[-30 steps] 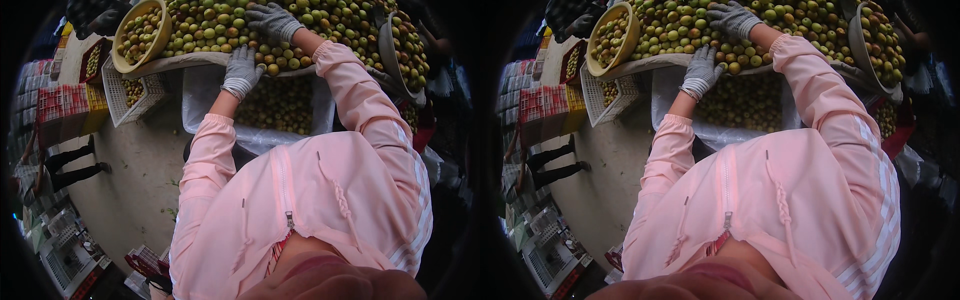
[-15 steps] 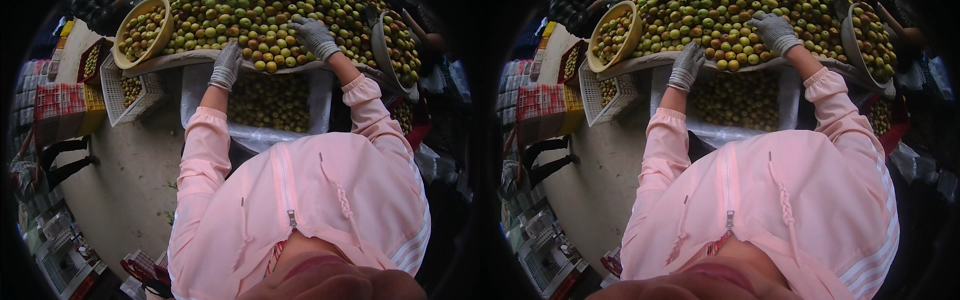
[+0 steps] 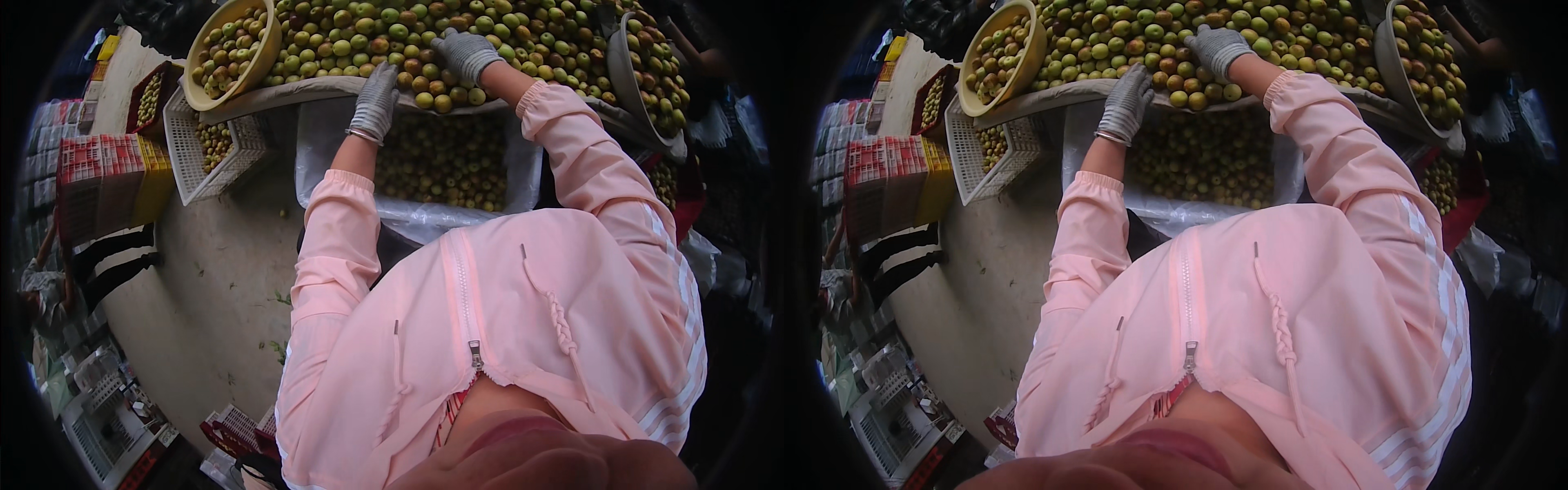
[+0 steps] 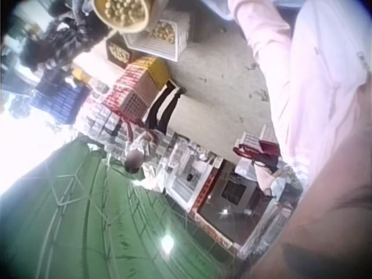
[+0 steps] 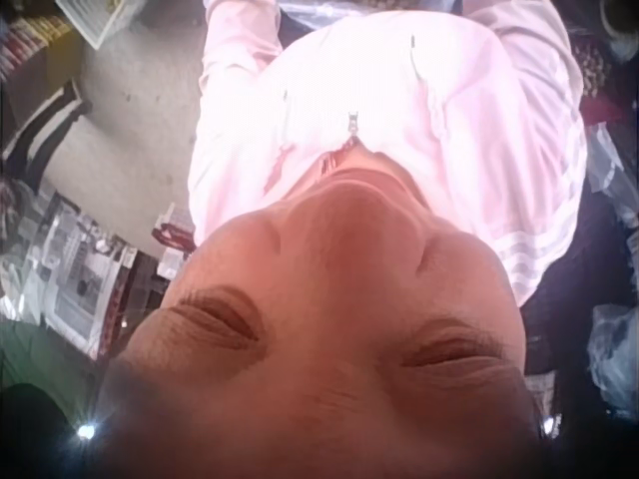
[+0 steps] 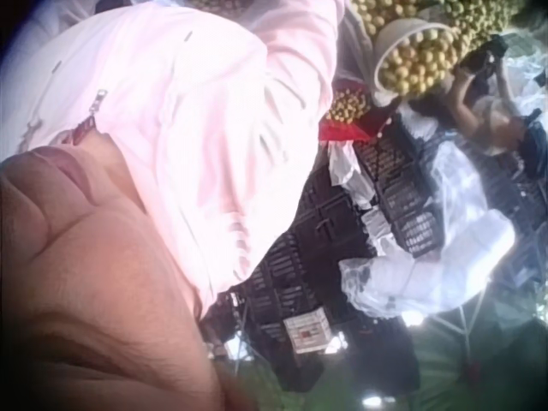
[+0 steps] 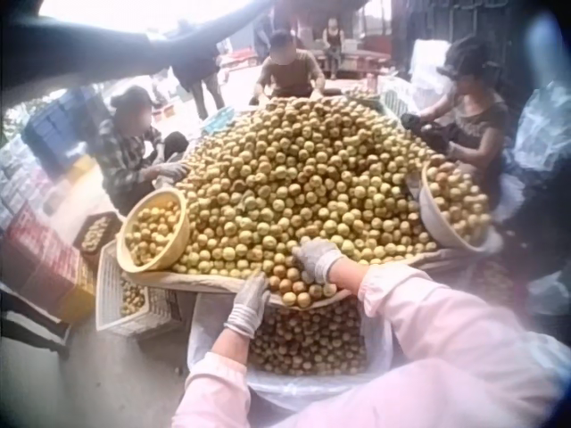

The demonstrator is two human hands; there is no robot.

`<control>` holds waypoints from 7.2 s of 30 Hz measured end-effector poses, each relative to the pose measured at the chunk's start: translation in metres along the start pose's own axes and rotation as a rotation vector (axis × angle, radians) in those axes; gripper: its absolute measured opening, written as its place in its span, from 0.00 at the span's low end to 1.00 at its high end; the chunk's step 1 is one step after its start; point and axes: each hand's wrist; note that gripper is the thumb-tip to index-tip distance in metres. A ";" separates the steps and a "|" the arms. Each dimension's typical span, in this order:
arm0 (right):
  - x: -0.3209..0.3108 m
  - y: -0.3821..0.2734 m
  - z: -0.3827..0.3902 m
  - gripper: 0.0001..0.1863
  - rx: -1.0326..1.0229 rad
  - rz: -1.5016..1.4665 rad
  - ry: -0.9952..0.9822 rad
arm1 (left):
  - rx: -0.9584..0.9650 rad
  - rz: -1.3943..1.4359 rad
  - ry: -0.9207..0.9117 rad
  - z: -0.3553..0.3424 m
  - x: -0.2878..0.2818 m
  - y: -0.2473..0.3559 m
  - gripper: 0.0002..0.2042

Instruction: The person sorts green olives by hand, picking them from a large pile on a table and placing them into a white bin below. The person wears gloves and continues the repetitive sorting motion throughout the clip.

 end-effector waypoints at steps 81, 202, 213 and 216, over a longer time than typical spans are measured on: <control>-0.012 0.009 0.082 0.12 -0.499 -0.710 -0.269 | -0.568 0.418 -0.184 0.007 0.040 0.095 0.24; 0.050 0.081 0.033 0.18 -0.506 -0.429 -0.122 | -0.182 0.141 -0.332 -0.012 0.050 0.036 0.22; 0.026 0.052 0.047 0.18 -0.547 -0.555 -0.340 | -0.543 0.605 -0.206 -0.004 0.062 0.088 0.19; 0.041 0.055 0.050 0.18 -0.699 -0.530 -0.223 | -0.246 0.130 -0.464 0.000 0.063 0.079 0.20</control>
Point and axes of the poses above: each hand's wrist, its own z-axis away from the middle knuckle, its own x-axis out of the palm, y = z × x, and after that the axes turned 8 degrees about -y, right-handed
